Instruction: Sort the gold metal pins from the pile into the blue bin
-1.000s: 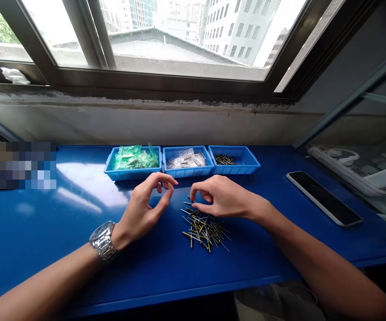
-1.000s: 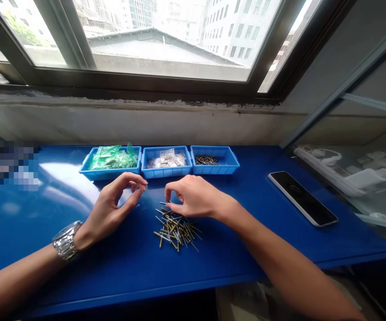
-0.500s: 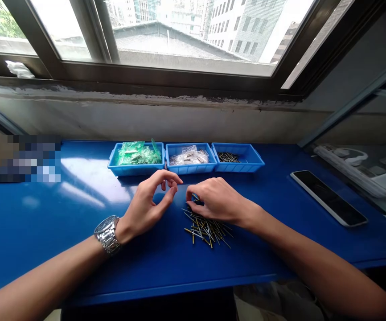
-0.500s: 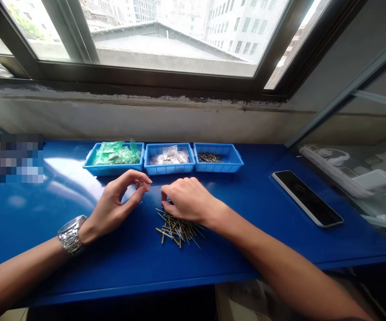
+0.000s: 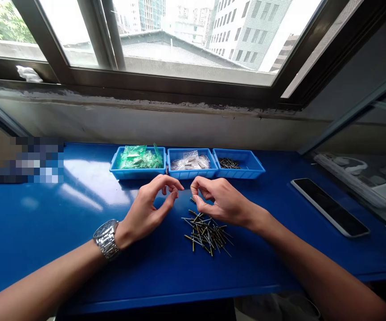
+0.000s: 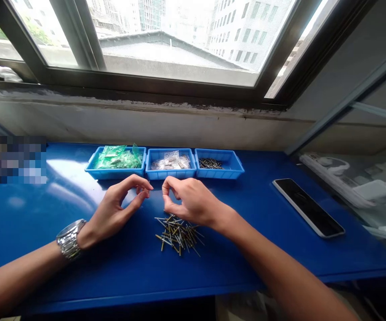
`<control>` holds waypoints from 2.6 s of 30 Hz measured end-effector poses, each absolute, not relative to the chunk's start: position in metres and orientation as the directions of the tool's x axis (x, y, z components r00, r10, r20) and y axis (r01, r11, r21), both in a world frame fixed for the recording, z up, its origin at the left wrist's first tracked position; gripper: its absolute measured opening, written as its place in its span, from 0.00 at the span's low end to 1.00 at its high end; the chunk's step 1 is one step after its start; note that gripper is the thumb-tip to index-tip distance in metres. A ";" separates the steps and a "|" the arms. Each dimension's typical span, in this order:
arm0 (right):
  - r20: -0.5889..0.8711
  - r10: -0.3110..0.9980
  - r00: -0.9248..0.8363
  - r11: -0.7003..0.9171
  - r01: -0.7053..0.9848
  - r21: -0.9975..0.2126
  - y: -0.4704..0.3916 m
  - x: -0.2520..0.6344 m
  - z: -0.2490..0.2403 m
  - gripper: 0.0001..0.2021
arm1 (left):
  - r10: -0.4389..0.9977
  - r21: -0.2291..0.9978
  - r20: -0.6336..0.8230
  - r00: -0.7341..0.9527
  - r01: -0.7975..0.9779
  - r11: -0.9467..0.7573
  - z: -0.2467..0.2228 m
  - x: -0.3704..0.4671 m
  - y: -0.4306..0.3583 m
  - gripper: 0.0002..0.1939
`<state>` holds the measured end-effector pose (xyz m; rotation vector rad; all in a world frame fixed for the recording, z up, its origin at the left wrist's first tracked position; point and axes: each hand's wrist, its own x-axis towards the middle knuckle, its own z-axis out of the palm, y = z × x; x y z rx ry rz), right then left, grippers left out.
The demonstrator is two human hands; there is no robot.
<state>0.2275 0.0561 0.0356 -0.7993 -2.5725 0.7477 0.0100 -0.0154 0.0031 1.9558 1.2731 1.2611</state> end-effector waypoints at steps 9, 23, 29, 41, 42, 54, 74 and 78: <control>0.393 0.717 -0.575 0.535 0.094 -0.839 0.046 0.217 0.017 0.03 | 0.878 0.764 0.414 0.240 0.434 -0.478 0.008 0.011 -0.014 0.07; 0.478 0.669 -0.568 0.673 0.192 -0.714 0.045 0.215 0.007 0.03 | 0.861 0.770 0.489 0.139 0.394 -0.501 0.007 0.010 -0.016 0.02; 0.406 0.627 -0.665 0.689 0.230 -0.687 0.045 0.211 0.006 0.03 | 0.843 0.746 0.520 0.135 0.409 -0.525 0.007 0.011 -0.013 0.01; 0.563 0.592 -0.577 0.783 0.246 -0.571 0.043 0.213 0.007 0.04 | 0.854 0.746 0.503 0.135 0.431 -0.507 0.008 0.011 -0.014 0.03; 0.588 0.585 -0.559 0.794 0.247 -0.556 0.042 0.213 0.008 0.04 | 0.856 0.747 0.497 0.141 0.433 -0.505 0.008 0.011 -0.014 0.03; 0.656 0.527 -0.540 0.838 0.202 -0.507 0.035 0.212 0.010 0.02 | 0.842 0.744 0.467 0.271 0.395 -0.540 0.006 0.013 -0.014 0.02; 0.478 0.591 -0.650 0.749 0.221 -0.625 0.043 0.211 0.004 0.04 | 0.820 0.729 0.548 0.168 0.386 -0.566 0.006 0.012 -0.015 0.03; 0.517 0.615 -0.595 0.746 0.229 -0.625 0.042 0.213 0.006 0.03 | 0.828 0.738 0.541 0.143 0.390 -0.550 0.006 0.010 -0.015 0.02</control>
